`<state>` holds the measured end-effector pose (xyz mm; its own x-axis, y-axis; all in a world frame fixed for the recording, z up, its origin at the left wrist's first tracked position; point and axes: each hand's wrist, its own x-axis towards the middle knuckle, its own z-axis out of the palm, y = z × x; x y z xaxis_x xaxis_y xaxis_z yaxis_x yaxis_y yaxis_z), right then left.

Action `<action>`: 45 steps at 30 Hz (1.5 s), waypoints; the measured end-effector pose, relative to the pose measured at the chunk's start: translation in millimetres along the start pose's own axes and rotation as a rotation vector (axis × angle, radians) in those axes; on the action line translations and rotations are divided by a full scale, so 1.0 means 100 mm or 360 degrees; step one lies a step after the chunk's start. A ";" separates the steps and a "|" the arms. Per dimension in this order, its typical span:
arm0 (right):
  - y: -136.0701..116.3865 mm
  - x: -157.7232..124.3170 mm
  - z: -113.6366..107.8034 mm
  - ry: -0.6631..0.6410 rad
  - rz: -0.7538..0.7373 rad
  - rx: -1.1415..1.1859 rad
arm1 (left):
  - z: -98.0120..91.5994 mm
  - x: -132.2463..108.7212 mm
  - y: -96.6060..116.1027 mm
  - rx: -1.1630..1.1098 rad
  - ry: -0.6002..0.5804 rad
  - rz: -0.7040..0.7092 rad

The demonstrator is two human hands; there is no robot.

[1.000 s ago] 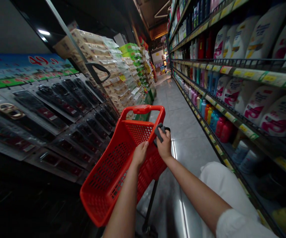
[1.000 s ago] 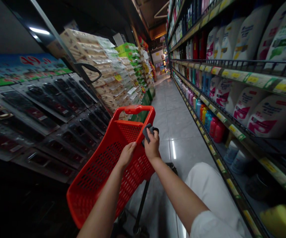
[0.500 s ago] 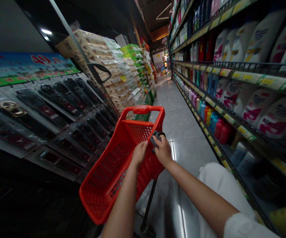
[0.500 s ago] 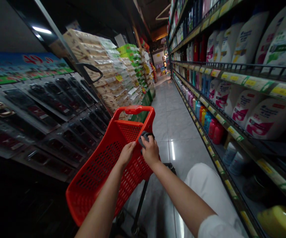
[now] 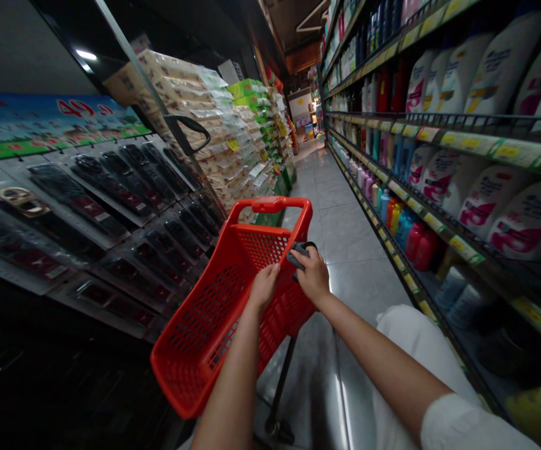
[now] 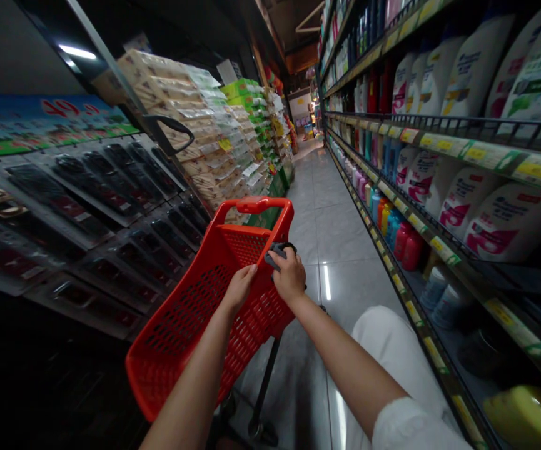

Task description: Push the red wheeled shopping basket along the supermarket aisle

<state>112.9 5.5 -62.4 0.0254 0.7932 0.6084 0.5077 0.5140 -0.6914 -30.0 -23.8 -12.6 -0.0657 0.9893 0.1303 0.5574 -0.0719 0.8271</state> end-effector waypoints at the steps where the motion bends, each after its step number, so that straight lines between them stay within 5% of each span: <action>1: -0.01 0.00 0.01 0.0027 0.0034 0.0003 | 0.00 0.00 -0.01 -0.0011 -0.0004 0.0016; 10: 0.00 -0.63 0.16 -0.0262 -0.0222 0.0078 | 0.02 0.02 0.01 -0.0262 0.0008 -0.0005; 17: 0.22 -0.19 0.12 0.0179 0.0135 0.0288 | 0.00 0.00 -0.01 -0.0182 0.0039 0.0010; 20: 0.23 -0.08 0.11 0.0009 0.0089 0.0008 | 0.00 0.00 -0.03 -0.0146 0.0033 0.0006; 26: 0.38 -0.34 0.07 -0.0408 0.0070 -0.0434 | 0.00 0.02 -0.02 -0.0143 0.0049 -0.0028; 34: 0.30 -0.02 0.06 -0.0274 -0.0016 -0.0399 | 0.00 0.04 -0.06 -0.0125 0.0045 -0.0011; 40: 0.70 -0.49 0.20 -0.0470 0.0076 -0.0204 | 0.00 0.07 -0.05 0.0016 0.0088 0.0043; 42: 0.81 -0.57 0.23 -0.0352 0.0183 0.0078 | 0.00 0.08 -0.04 0.0094 0.0099 0.0058; 45: 0.83 -0.39 0.26 0.0141 0.0374 0.0488 | -0.01 0.10 -0.04 0.0148 0.0103 0.0082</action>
<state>131.5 25.6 -153.3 0.1912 0.8766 0.4416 0.1989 0.4060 -0.8920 -33.4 -13.6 -14.0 -0.0863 0.9742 0.2087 0.6356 -0.1075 0.7645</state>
